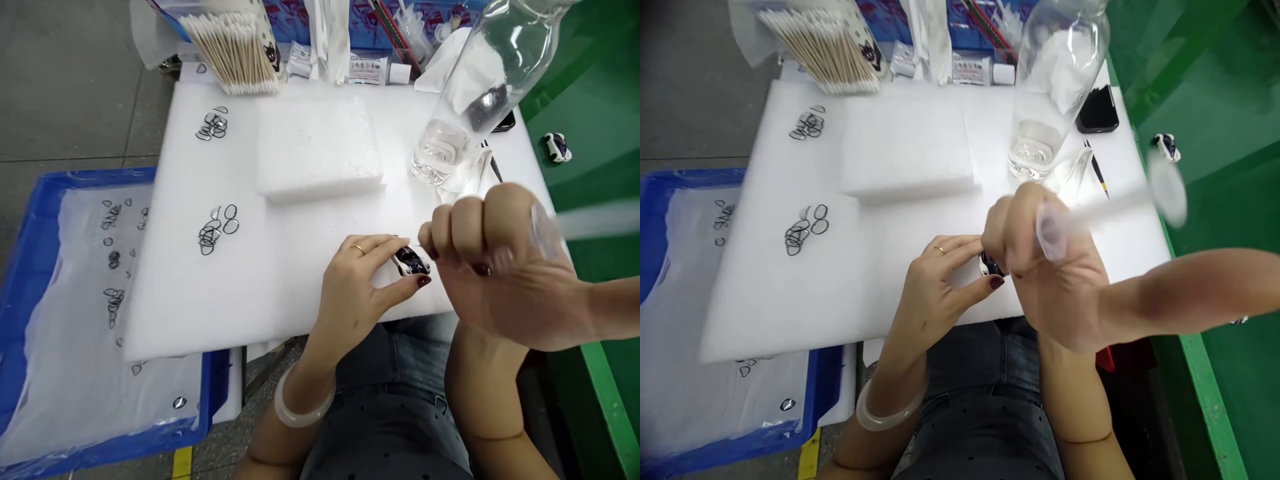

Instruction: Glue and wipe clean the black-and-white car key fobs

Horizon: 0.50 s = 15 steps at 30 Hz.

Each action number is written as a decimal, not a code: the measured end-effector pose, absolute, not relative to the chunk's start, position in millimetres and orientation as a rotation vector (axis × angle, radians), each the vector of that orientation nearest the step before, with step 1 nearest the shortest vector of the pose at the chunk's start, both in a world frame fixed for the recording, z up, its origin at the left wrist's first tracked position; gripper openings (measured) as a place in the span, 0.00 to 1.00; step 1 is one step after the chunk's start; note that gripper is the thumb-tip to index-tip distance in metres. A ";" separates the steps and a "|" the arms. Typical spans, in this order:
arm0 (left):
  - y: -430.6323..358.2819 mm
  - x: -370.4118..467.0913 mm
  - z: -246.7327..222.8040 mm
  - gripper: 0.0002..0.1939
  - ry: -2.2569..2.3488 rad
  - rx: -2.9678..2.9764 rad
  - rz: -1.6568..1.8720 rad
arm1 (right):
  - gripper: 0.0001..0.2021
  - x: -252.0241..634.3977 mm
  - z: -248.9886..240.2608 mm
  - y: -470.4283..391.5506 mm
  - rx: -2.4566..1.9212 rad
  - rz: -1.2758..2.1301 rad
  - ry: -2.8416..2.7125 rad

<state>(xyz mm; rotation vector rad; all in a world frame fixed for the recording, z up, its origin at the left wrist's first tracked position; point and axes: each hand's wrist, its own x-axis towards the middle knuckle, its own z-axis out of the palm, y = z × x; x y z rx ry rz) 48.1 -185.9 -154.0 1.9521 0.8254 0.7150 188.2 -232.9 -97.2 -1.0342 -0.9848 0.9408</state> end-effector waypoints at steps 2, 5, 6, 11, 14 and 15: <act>-184.7 47.3 -154.1 0.16 0.824 1.948 0.693 | 0.26 189.1 -96.4 -231.2 -0.928 1.047 -0.974; -183.6 46.9 -154.5 0.16 0.827 1.938 0.692 | 0.26 187.2 -96.2 -228.6 -0.873 1.078 -0.884; -183.6 47.0 -154.8 0.16 0.828 1.938 0.697 | 0.25 186.3 -96.9 -228.1 -0.872 1.088 -0.854; -184.0 47.4 -155.3 0.17 0.835 1.948 0.706 | 0.22 184.8 -104.6 -225.8 -0.739 1.078 -0.813; -183.5 47.1 -154.5 0.17 0.837 1.955 0.705 | 0.20 184.3 -106.9 -225.0 -0.766 1.078 -0.795; -183.3 47.0 -154.3 0.17 0.838 1.959 0.704 | 0.20 183.9 -106.9 -225.3 -0.777 1.077 -0.786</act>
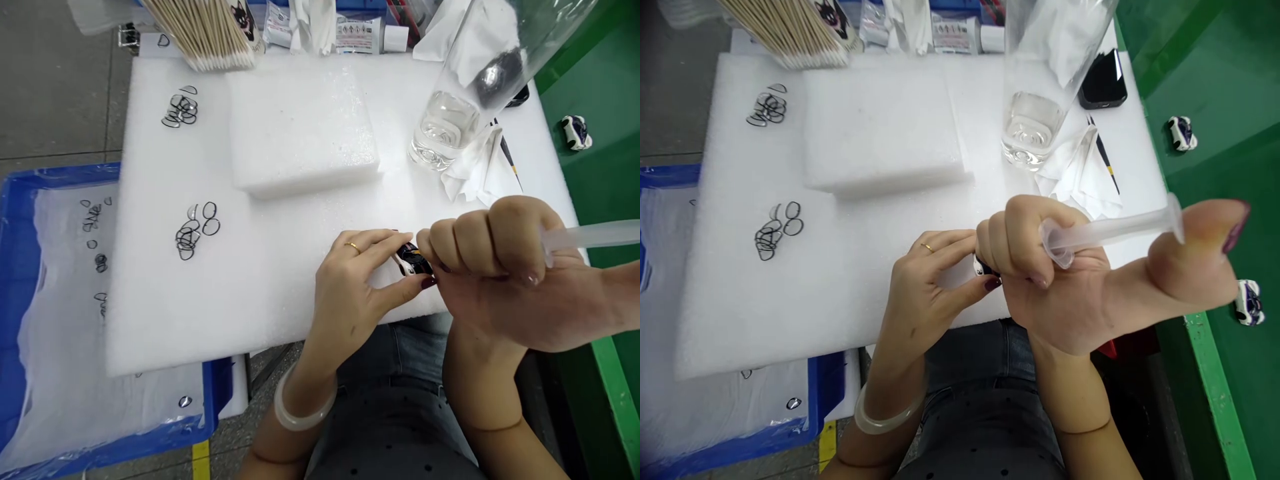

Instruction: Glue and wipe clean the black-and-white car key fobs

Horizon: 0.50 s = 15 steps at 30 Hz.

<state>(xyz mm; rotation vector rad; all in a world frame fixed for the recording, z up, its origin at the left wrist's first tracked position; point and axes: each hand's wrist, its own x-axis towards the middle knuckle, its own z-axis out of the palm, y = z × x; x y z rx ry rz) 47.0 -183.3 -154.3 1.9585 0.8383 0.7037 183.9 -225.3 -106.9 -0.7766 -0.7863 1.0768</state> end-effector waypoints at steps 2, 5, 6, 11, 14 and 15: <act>-183.1 46.7 -154.1 0.16 0.840 1.967 0.704 | 0.18 182.7 -106.1 -226.8 -0.784 1.071 -0.789; -183.4 46.5 -154.2 0.16 0.844 1.976 0.702 | 0.19 180.0 -104.0 -230.0 -0.853 1.021 -0.817; -183.7 46.5 -154.2 0.15 0.846 1.977 0.699 | 0.20 179.0 -103.2 -230.9 -0.895 0.994 -0.823; -184.6 46.9 -154.1 0.15 0.852 1.980 0.697 | 0.27 175.5 -98.5 -230.9 -1.014 0.910 -0.802; -184.5 46.8 -153.9 0.15 0.853 1.988 0.696 | 0.27 176.1 -95.5 -229.0 -1.050 0.893 -0.794; -184.4 46.7 -153.8 0.16 0.854 1.991 0.694 | 0.26 176.3 -94.9 -228.4 -1.072 0.891 -0.792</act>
